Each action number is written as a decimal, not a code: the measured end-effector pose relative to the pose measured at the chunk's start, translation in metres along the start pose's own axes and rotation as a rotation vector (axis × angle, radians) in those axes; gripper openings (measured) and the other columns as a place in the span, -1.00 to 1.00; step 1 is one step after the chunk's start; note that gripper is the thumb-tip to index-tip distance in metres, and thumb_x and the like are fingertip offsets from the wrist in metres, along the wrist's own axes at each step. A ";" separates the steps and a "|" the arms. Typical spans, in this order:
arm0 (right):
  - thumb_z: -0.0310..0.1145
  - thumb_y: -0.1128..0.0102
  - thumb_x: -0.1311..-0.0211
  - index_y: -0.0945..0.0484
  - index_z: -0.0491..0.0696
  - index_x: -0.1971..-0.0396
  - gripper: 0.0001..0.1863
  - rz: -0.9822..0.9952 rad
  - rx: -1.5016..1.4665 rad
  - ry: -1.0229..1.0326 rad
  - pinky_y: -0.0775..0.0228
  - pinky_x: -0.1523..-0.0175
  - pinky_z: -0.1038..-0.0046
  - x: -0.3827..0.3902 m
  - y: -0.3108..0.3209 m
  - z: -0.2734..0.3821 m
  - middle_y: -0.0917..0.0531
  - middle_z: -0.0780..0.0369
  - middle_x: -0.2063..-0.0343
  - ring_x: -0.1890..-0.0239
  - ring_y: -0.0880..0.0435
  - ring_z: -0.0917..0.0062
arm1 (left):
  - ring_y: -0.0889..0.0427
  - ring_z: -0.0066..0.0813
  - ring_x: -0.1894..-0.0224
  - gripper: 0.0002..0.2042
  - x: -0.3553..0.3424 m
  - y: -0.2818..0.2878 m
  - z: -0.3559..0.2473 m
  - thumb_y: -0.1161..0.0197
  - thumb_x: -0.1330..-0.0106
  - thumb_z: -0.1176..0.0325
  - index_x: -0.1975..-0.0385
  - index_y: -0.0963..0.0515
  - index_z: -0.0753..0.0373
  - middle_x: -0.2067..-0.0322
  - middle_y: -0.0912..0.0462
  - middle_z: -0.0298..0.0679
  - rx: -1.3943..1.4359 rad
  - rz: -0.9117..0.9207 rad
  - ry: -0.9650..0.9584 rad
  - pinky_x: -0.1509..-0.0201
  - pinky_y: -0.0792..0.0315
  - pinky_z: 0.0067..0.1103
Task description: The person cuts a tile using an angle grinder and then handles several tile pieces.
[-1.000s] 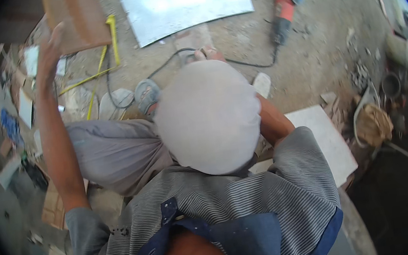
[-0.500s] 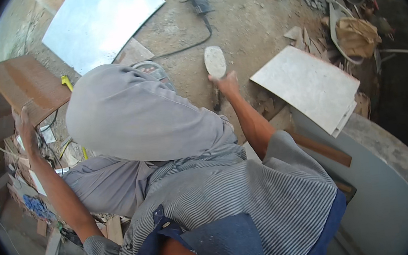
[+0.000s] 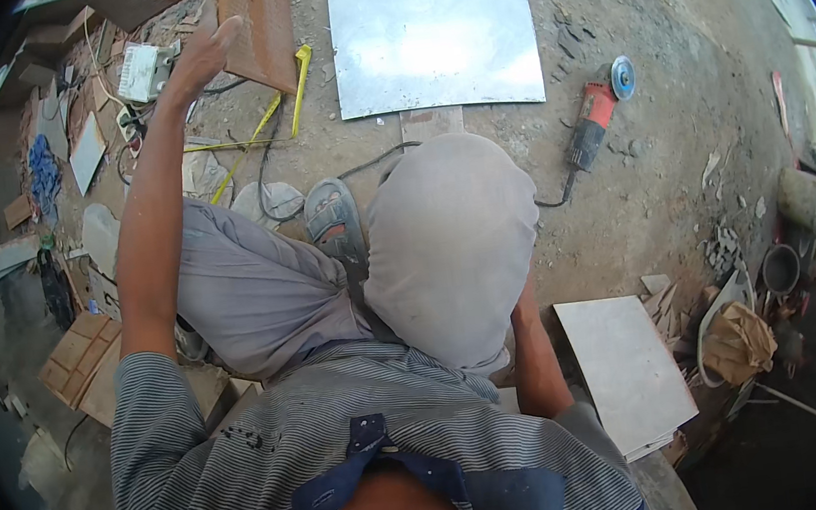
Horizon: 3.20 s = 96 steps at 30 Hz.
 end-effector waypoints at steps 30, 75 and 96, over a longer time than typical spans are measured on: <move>-0.23 -0.09 -0.16 -0.52 -0.13 -0.06 -0.53 0.285 0.386 0.429 -0.44 0.01 0.30 -0.213 -0.035 0.246 -0.66 -0.07 0.22 0.15 -0.66 0.18 | -0.60 0.20 0.17 -0.29 -0.009 -0.012 0.014 0.02 -0.28 0.18 -0.33 0.12 0.41 0.21 -0.53 0.42 -0.078 -0.035 0.036 0.05 -0.46 -0.19; -0.18 -0.13 -0.22 -0.52 -0.07 -0.08 -0.54 0.454 0.500 0.772 -0.41 0.26 0.40 -0.176 -0.024 0.193 -0.63 0.19 0.47 0.45 -0.56 0.51 | -0.55 0.10 0.01 -0.37 -0.028 -0.025 0.032 -0.06 -0.28 0.24 -0.27 -0.06 0.44 0.10 -0.52 0.31 -0.086 -0.041 0.027 -0.05 -0.41 -0.29; -0.18 -0.22 -0.13 -0.47 -0.20 0.08 -0.54 -0.261 -0.323 -0.168 -0.41 0.03 0.36 0.137 0.030 -0.198 -0.64 -0.03 0.20 0.13 -0.63 0.27 | -0.60 0.14 0.11 -0.28 -0.013 -0.032 -0.017 0.05 -0.26 0.23 -0.37 0.18 0.31 0.15 -0.55 0.32 -0.046 0.050 0.108 -0.05 -0.40 -0.21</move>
Point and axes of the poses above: each hand's wrist, its own x-axis away from the middle knuckle, its own y-axis out of the back of the hand, z = x × y, the point moved 7 cm from there along -x, towards the middle knuckle
